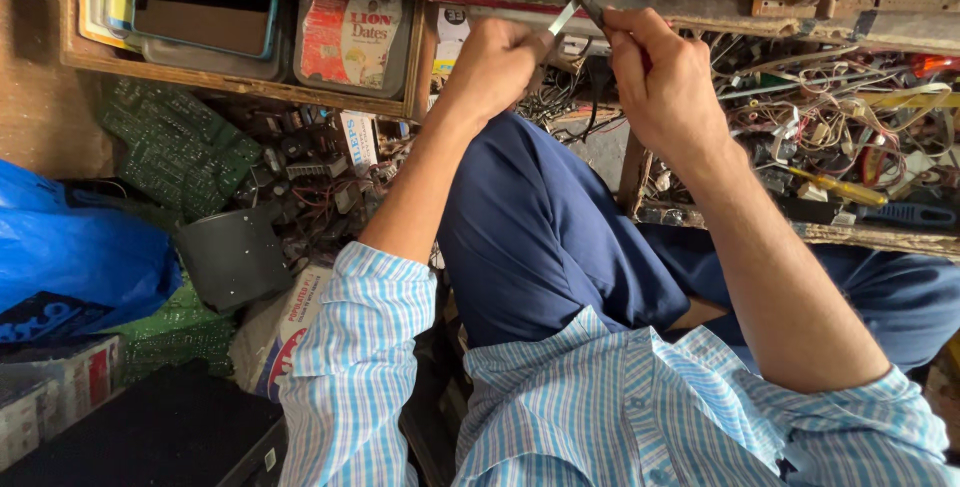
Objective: The person sits cross-legged on the floor in front of a cluttered workbench and repairs small electrical components. They hold a switch or socket assembly in one hand and use a screwdriver to unscrew and open it, manipulate internal parts and wires, then reassemble the component and set it aside before picking up the next piece.
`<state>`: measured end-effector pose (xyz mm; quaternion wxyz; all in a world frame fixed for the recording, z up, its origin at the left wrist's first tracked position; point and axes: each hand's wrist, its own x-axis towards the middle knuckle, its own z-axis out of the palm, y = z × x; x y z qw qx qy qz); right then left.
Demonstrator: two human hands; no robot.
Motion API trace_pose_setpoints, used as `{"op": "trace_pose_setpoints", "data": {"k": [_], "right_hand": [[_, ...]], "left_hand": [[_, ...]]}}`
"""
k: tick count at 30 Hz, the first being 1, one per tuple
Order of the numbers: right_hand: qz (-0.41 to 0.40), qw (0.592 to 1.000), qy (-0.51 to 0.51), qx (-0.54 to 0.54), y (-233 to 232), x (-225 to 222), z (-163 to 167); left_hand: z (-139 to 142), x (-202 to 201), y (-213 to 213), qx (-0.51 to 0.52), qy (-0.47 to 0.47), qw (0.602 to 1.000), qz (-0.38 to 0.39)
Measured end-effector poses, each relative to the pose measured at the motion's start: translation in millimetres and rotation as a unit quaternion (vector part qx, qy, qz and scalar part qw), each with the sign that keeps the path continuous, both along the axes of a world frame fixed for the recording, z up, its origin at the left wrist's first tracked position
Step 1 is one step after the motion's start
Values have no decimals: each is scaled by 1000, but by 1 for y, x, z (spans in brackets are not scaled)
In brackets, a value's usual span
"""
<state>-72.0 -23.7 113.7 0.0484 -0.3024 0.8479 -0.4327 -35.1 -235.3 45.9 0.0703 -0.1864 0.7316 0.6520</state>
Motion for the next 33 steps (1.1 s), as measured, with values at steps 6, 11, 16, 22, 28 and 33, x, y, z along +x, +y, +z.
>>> {"op": "trace_pose_setpoints", "data": {"k": [6, 11, 16, 22, 28, 33], "right_hand": [[-32, 992, -97, 71, -2, -10, 15], [-29, 987, -61, -146, 4, -13, 40], [12, 999, 31, -2, -13, -8, 31], [-34, 986, 115, -114, -17, 9, 37], [-14, 998, 56, -32, -10, 0, 52], [-26, 986, 146, -72, -19, 4, 50]], "left_hand": [[7, 8, -3, 49, 0, 998, 26], [1, 8, -6, -14, 57, 998, 25], [-4, 6, -6, -132, 44, 990, 22], [5, 6, -7, -111, 52, 992, 6], [12, 5, -6, -124, 23, 992, 13], [12, 3, -8, -199, 89, 976, 11]]}}
